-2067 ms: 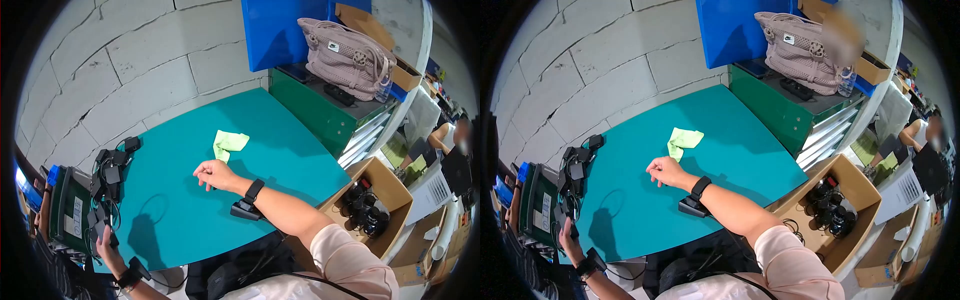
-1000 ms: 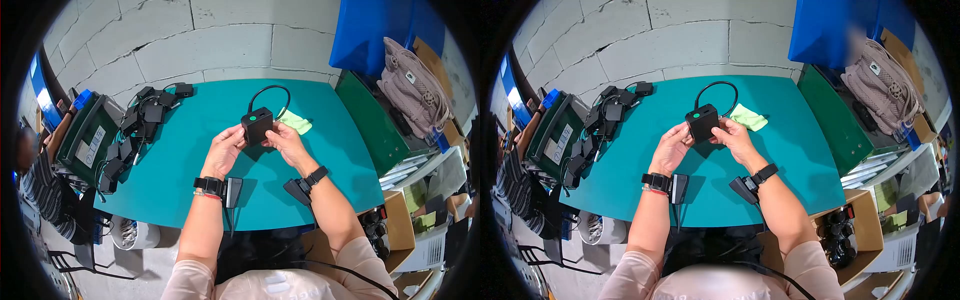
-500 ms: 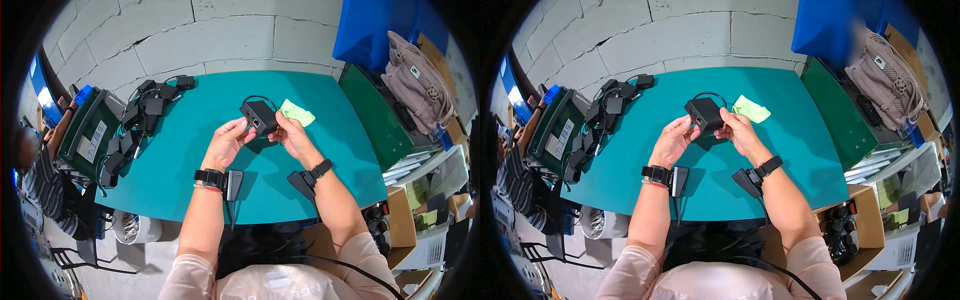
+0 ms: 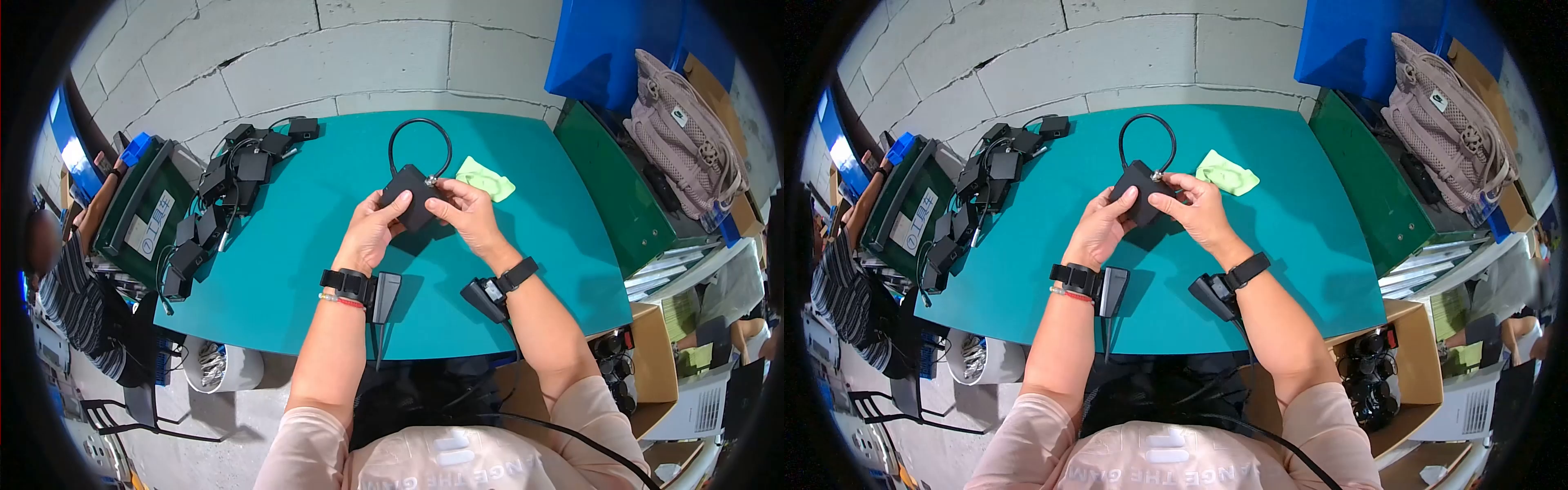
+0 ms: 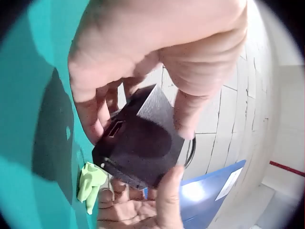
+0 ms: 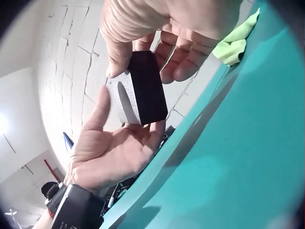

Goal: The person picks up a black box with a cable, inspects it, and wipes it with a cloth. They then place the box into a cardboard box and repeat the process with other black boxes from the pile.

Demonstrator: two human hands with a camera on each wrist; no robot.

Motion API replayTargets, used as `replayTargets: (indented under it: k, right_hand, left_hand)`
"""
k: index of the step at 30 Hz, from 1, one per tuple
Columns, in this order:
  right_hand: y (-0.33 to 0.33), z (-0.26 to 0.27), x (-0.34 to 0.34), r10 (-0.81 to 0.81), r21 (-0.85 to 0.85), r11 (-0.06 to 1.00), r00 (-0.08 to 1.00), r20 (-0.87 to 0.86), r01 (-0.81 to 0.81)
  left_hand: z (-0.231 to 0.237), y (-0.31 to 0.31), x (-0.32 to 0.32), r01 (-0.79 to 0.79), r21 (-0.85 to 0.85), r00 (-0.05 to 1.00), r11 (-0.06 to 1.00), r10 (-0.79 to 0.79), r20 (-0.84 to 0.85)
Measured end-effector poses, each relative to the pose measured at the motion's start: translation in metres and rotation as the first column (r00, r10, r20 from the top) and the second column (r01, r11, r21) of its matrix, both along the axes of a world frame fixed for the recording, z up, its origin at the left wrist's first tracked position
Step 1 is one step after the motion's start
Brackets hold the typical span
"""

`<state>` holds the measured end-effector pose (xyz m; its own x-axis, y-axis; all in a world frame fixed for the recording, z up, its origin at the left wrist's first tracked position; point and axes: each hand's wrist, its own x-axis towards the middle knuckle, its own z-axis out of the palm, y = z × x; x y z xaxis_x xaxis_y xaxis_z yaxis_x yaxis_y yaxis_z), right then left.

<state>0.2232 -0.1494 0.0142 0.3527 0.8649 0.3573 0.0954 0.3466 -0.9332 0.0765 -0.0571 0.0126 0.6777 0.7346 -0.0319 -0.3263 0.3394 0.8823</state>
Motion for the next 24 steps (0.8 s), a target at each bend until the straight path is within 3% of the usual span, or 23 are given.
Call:
replayTargets:
  k: [3,5,9,11,14,17,21,22,23,24]
  right_hand:
    - [0.000,0.002,0.001,0.032,-0.020,0.999,0.993,-0.117,-0.035]
    - [0.003,0.002,0.004,-0.023,0.053,0.998,0.977,-0.214,0.035]
    - [-0.003,0.007,0.041,-0.072,0.001,0.997,0.923,-0.377,0.078]
    - [-0.005,0.010,0.049,-0.093,0.016,0.994,0.926,-0.366,0.106]
    - [-0.006,0.014,0.049,0.061,0.159,0.986,0.812,-0.581,0.040]
    - [-0.005,0.018,0.051,0.173,0.261,0.965,0.736,-0.655,0.006]
    - [-0.015,0.020,0.075,0.281,0.371,0.929,0.650,-0.706,0.002]
    - [-0.013,0.017,0.086,0.406,0.493,0.869,0.613,-0.677,-0.031]
    - [-0.017,0.013,0.094,0.394,0.493,0.870,0.621,-0.678,-0.013]
    - [-0.022,0.018,0.095,0.212,0.414,0.903,0.719,-0.662,0.115]
  left_hand:
    - [0.002,0.003,-0.003,0.043,-0.038,0.999,0.998,-0.042,0.017]
    - [0.004,0.000,-0.004,0.051,-0.012,0.998,0.999,-0.051,-0.042]
    - [0.004,0.000,-0.004,0.101,-0.019,0.991,0.995,-0.103,-0.090]
    - [0.006,-0.001,-0.003,0.099,0.005,0.992,0.995,-0.098,-0.075]
    - [0.007,0.002,-0.006,0.042,-0.009,0.996,0.999,-0.042,-0.078]
    - [0.016,0.001,-0.016,0.010,-0.062,1.000,0.998,-0.009,0.018]
    - [0.011,0.003,-0.020,-0.003,-0.133,1.000,0.991,0.007,0.027]
    - [0.014,0.001,-0.022,0.002,-0.169,0.999,0.986,0.004,0.033]
    - [0.012,0.005,-0.023,0.022,-0.169,0.999,0.985,-0.017,0.031]
    - [0.013,0.008,-0.024,0.026,-0.184,0.998,0.983,-0.016,0.056]
